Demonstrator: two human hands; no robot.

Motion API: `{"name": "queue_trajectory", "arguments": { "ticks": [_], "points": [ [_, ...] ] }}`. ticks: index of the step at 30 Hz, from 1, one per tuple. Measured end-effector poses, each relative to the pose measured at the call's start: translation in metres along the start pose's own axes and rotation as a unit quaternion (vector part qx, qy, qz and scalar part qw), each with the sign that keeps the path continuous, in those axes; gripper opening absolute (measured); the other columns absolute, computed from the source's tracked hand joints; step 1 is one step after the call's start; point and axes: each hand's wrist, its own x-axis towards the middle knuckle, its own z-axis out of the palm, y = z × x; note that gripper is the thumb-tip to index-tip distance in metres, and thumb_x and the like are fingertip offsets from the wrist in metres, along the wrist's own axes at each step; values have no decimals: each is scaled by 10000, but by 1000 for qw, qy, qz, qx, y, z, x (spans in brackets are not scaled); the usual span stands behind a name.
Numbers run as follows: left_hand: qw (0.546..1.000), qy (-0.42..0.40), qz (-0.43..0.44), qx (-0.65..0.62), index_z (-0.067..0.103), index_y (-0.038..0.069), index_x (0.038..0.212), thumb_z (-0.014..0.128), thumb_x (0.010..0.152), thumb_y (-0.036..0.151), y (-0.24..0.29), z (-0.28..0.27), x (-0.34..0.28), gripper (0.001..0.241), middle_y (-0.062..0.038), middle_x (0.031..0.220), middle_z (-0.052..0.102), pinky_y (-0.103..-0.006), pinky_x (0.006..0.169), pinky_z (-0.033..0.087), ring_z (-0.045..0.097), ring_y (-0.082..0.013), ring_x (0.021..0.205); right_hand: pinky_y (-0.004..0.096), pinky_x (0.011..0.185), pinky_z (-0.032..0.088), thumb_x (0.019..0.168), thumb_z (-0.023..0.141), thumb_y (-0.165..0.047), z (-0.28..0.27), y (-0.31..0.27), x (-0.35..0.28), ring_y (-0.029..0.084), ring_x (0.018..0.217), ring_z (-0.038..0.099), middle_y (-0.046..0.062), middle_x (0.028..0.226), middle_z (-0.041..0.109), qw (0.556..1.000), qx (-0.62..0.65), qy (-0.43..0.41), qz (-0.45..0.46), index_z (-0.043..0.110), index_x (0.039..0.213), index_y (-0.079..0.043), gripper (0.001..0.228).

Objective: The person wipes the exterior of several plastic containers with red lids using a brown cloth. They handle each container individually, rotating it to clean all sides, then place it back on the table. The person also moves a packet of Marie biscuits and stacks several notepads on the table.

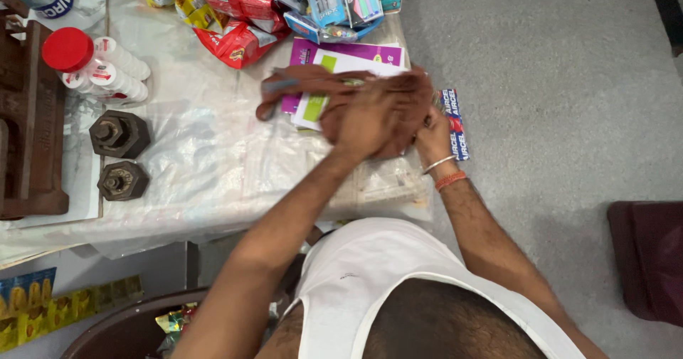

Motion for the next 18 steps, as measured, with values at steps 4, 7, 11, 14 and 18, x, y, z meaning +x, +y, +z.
{"name": "queue_trajectory", "arguments": {
  "ticks": [4,7,11,14,18],
  "points": [
    [999,-3,36,-25,716,114,1179,659,888,256,11,35,42,329,-190,1285,617,-547,1069,370,512,-412,1288,371,863,611,803,410,195,-24,17,6,184,1037,710,110,1139,730,996,-77,-6,-54,677,1224,51,519],
    [999,-7,5,34,723,169,1110,652,878,256,-15,32,66,258,-95,1179,666,-523,1090,414,590,-311,1205,388,680,625,899,496,133,-23,12,7,209,823,699,92,1014,681,988,67,0,143,595,1212,31,344],
    [997,19,6,68,713,163,1128,649,888,243,-51,2,66,261,-94,1171,662,-525,1009,428,587,-322,1174,366,726,644,941,599,39,-11,-13,6,188,883,742,92,1064,725,980,89,19,176,614,1251,-1,313],
    [994,37,-7,102,706,146,1150,657,899,245,-69,-24,42,274,-108,1192,658,-521,1011,433,578,-344,1175,375,738,649,945,615,12,-5,-24,4,202,881,748,109,1083,735,974,117,31,191,614,1263,13,318],
    [987,60,-28,149,698,117,1176,666,901,245,-87,-54,21,305,-159,1212,644,-524,1001,436,568,-382,1183,393,739,645,953,582,-8,-3,-24,3,203,883,739,116,1086,732,971,114,46,206,608,1250,22,300]
  ]
}}
